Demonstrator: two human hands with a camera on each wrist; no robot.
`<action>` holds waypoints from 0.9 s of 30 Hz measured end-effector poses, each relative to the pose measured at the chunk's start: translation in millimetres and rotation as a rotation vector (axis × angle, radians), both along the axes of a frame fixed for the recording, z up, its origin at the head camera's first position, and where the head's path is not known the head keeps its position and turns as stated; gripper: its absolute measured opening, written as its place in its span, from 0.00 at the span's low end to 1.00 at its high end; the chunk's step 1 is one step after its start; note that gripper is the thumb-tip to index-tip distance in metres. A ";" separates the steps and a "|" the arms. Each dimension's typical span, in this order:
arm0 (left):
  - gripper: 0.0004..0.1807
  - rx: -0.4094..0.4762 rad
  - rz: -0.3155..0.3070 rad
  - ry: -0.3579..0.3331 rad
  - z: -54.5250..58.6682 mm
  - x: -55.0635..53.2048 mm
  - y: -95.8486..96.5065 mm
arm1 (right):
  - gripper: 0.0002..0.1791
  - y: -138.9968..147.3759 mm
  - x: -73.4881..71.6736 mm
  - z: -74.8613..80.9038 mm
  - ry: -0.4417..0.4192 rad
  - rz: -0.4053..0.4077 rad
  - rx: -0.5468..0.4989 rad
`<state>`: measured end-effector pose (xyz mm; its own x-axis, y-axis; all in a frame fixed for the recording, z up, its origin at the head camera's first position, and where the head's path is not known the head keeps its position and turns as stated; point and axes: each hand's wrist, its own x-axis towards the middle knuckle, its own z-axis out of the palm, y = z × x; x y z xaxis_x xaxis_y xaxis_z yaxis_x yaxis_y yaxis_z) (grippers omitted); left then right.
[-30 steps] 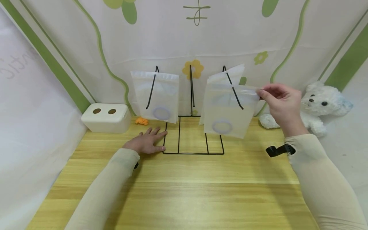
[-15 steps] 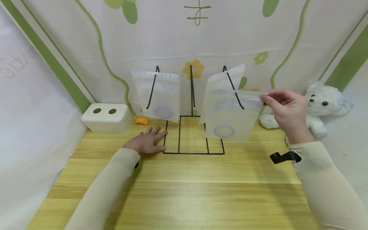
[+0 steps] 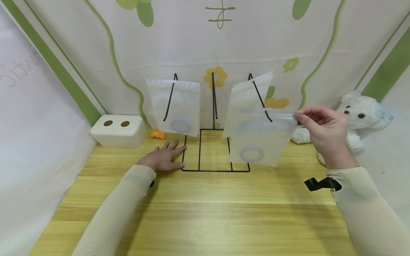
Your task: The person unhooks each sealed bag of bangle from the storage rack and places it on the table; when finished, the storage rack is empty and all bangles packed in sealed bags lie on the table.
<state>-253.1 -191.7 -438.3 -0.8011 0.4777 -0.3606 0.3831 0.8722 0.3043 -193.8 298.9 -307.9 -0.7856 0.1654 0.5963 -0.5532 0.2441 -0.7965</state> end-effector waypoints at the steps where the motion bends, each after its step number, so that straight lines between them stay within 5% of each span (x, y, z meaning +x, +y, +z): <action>1: 0.45 -0.002 0.000 0.000 -0.2 0.0 0.0 | 0.09 0.2 1.4 -0.4 0.002 0.009 -0.012; 11: 0.46 0.022 0.000 -0.016 2.1 0.2 -1.0 | 0.08 0.4 11.9 -5.3 0.016 0.067 -0.088; 23: 0.45 0.010 0.006 -0.008 -0.5 -1.3 -0.3 | 0.07 -3.4 23.1 -6.7 0.189 0.200 -0.194; 27: 0.45 0.013 0.004 -0.009 1.2 -0.6 0.1 | 0.07 -2.2 28.6 -5.0 0.173 0.182 -0.205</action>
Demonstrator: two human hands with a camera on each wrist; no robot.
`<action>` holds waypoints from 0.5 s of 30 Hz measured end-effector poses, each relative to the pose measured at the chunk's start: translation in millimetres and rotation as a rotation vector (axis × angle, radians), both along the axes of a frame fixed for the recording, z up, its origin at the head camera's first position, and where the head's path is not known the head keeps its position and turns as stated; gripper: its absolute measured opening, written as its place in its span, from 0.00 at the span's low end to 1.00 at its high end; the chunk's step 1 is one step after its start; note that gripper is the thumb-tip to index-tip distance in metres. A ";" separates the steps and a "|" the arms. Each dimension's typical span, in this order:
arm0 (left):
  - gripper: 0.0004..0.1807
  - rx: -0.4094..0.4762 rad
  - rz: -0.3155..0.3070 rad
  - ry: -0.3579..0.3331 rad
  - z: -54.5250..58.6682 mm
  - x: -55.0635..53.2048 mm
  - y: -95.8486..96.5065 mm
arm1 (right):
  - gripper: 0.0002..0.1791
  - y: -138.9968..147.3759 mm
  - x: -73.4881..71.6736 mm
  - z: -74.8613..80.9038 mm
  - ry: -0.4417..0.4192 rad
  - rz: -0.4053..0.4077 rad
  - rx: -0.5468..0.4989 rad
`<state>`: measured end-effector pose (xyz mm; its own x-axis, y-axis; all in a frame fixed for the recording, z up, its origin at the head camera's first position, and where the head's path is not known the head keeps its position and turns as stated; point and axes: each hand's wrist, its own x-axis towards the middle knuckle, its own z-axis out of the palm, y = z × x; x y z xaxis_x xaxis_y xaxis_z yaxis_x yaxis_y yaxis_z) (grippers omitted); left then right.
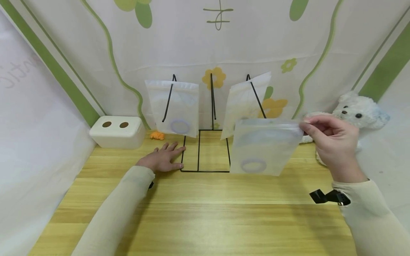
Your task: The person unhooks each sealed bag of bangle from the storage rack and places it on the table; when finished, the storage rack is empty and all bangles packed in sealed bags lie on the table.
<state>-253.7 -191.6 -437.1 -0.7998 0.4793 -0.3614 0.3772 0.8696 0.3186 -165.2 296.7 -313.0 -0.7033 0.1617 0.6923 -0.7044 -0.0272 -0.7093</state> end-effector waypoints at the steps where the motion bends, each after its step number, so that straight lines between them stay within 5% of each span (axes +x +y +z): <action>1: 0.45 0.001 0.000 0.000 0.0 0.0 0.0 | 0.07 1.0 1.7 0.4 -0.012 -0.001 -0.005; 15: 0.45 0.002 0.003 0.000 0.5 -0.8 -2.4 | 0.04 35.6 30.8 -6.3 -0.122 -0.125 0.010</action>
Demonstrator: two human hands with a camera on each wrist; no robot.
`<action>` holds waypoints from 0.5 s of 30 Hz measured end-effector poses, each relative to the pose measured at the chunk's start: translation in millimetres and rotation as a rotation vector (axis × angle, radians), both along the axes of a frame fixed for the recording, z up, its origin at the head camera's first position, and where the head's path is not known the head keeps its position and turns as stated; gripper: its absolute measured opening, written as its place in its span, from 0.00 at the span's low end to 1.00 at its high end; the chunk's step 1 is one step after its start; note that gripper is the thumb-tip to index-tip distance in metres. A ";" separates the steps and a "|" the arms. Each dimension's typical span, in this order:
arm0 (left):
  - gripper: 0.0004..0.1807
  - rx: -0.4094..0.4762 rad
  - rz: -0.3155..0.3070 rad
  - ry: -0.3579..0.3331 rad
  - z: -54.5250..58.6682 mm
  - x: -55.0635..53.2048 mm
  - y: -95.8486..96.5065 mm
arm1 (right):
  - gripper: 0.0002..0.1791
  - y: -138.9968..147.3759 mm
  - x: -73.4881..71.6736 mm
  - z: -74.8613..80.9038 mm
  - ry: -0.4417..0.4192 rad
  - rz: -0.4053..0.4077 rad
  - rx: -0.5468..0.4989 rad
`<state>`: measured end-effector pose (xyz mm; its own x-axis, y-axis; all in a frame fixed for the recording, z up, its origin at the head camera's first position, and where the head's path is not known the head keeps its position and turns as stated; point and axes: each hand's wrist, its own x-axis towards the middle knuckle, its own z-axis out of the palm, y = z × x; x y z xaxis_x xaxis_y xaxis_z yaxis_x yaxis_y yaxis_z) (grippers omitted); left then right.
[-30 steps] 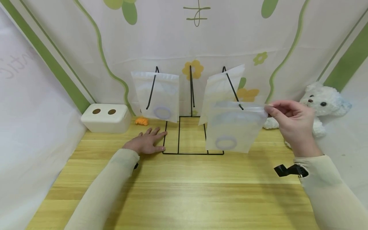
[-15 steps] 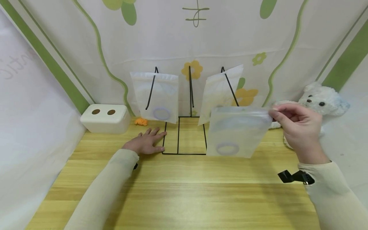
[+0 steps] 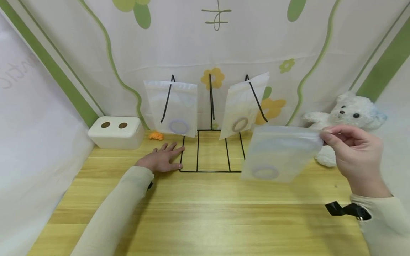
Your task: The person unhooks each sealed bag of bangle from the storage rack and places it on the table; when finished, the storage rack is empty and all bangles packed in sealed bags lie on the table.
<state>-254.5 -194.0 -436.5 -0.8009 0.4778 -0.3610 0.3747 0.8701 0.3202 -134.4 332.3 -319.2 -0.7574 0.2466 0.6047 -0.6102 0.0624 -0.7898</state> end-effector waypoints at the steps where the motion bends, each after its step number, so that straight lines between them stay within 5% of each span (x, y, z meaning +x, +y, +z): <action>1: 0.45 0.000 -0.001 0.000 -0.4 0.0 -0.2 | 0.03 3.2 2.7 -0.7 -0.015 -0.021 0.012; 8: 0.45 0.000 0.004 0.001 -2.1 0.5 -1.3 | 0.03 26.1 18.8 -7.2 -0.148 -0.172 0.033; 11: 0.45 0.000 0.004 0.002 -2.2 0.8 -1.5 | 0.03 38.6 18.5 -14.0 -0.169 -0.170 -0.010; 15: 0.45 -0.004 0.002 0.000 -1.6 0.9 -1.3 | 0.03 56.7 12.8 -24.8 -0.263 -0.292 0.090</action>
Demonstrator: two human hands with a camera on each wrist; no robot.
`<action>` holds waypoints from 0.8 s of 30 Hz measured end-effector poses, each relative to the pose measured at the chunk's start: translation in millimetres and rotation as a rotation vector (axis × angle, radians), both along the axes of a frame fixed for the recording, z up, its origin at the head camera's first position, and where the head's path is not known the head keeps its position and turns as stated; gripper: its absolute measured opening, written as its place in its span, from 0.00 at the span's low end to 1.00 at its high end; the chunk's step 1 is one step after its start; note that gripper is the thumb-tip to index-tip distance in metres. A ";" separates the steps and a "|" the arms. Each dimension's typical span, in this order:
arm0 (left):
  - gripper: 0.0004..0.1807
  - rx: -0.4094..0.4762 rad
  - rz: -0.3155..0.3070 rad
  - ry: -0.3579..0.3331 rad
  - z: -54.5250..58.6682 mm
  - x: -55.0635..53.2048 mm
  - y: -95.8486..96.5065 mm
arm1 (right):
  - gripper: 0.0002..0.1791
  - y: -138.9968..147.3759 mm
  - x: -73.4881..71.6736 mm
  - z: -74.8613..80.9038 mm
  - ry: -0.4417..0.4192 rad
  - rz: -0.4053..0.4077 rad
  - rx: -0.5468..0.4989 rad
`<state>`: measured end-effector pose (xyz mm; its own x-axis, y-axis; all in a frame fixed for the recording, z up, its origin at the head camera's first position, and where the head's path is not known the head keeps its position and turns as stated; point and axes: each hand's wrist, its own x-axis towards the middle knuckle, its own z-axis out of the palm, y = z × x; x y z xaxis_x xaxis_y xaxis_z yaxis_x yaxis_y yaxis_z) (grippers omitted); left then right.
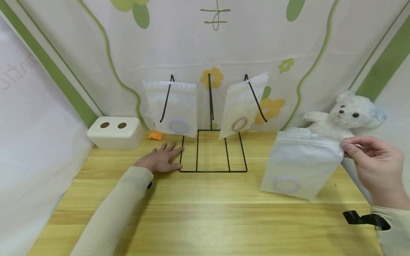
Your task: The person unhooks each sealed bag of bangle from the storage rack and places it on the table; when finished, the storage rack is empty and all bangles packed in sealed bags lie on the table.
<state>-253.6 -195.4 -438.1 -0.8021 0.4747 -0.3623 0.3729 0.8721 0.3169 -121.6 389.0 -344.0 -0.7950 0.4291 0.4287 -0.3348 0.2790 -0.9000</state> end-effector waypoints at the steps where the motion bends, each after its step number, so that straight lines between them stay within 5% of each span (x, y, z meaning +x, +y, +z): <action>1: 0.45 0.000 0.000 -0.001 0.3 0.1 0.0 | 0.03 4.2 -1.8 -2.9 -0.035 -0.027 0.034; 6: 0.45 0.006 0.000 0.000 0.6 -0.2 0.2 | 0.05 20.6 -12.7 -12.5 -0.156 -0.065 0.100; 9: 0.45 0.007 -0.001 0.000 0.1 -0.4 0.3 | 0.06 26.5 -21.2 -13.8 -0.159 -0.029 0.041; 15: 0.45 0.005 0.002 -0.006 1.5 0.5 0.3 | 0.06 33.0 -41.7 -15.7 -0.189 -0.019 0.087; 24: 0.45 0.006 0.004 -0.014 1.4 -0.8 1.5 | 0.04 45.1 -60.6 -30.8 -0.185 0.112 -0.123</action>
<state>-254.4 -193.9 -436.7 -0.7993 0.4733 -0.3703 0.3647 0.8718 0.3271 -182.2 434.0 -374.8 -0.9008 0.3736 0.2212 -0.1835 0.1342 -0.9738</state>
